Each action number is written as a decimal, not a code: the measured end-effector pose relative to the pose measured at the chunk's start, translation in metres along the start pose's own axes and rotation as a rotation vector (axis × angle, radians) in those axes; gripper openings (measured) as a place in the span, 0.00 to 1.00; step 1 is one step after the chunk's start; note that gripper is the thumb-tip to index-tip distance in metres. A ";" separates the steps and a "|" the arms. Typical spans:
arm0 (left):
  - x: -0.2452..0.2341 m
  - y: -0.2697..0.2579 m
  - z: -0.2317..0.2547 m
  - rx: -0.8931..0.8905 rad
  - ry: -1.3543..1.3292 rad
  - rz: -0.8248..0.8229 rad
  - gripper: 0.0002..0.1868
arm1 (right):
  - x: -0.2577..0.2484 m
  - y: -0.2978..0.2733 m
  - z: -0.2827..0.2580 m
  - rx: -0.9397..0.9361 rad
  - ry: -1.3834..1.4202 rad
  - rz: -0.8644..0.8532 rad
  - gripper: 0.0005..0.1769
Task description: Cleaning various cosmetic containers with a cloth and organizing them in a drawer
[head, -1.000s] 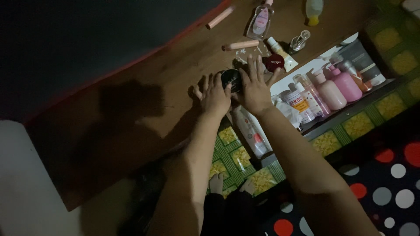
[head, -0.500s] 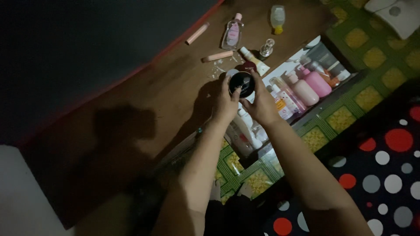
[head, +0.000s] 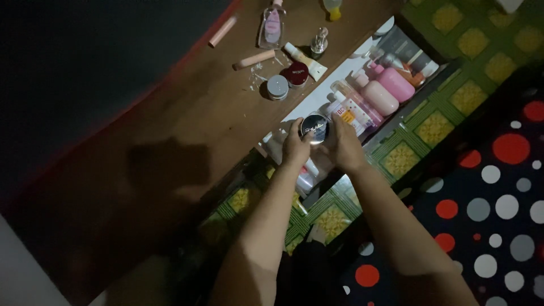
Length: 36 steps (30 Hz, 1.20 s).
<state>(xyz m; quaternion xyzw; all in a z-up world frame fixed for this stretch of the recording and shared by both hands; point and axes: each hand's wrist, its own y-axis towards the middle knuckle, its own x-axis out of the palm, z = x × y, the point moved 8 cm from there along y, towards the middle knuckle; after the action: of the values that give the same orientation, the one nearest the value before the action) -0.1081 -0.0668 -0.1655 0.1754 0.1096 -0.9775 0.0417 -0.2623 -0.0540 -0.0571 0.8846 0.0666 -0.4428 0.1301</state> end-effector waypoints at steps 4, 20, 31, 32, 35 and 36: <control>-0.006 -0.016 0.021 -0.177 0.038 -0.058 0.35 | 0.026 -0.012 0.031 0.114 -0.070 -0.034 0.54; -0.002 0.002 0.060 -0.228 -0.505 -0.159 0.31 | -0.066 0.018 0.014 0.151 0.567 0.334 0.25; -0.030 -0.025 0.216 0.334 -0.500 -0.259 0.24 | -0.129 0.059 -0.034 0.207 0.332 0.259 0.18; -0.036 -0.025 0.223 0.216 -0.639 -0.247 0.23 | -0.142 0.053 -0.050 0.143 0.447 0.324 0.21; -0.057 -0.031 0.264 0.204 -0.714 -0.229 0.22 | -0.166 0.047 -0.076 0.094 0.631 0.408 0.26; -0.064 -0.041 0.281 0.283 -0.649 -0.226 0.23 | -0.170 0.039 -0.078 0.137 0.705 0.416 0.26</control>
<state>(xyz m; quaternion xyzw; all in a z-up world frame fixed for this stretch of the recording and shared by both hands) -0.1472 -0.0885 0.1220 -0.1530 -0.0271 -0.9861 -0.0586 -0.2948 -0.0692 0.1302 0.9833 -0.1029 -0.0805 0.1269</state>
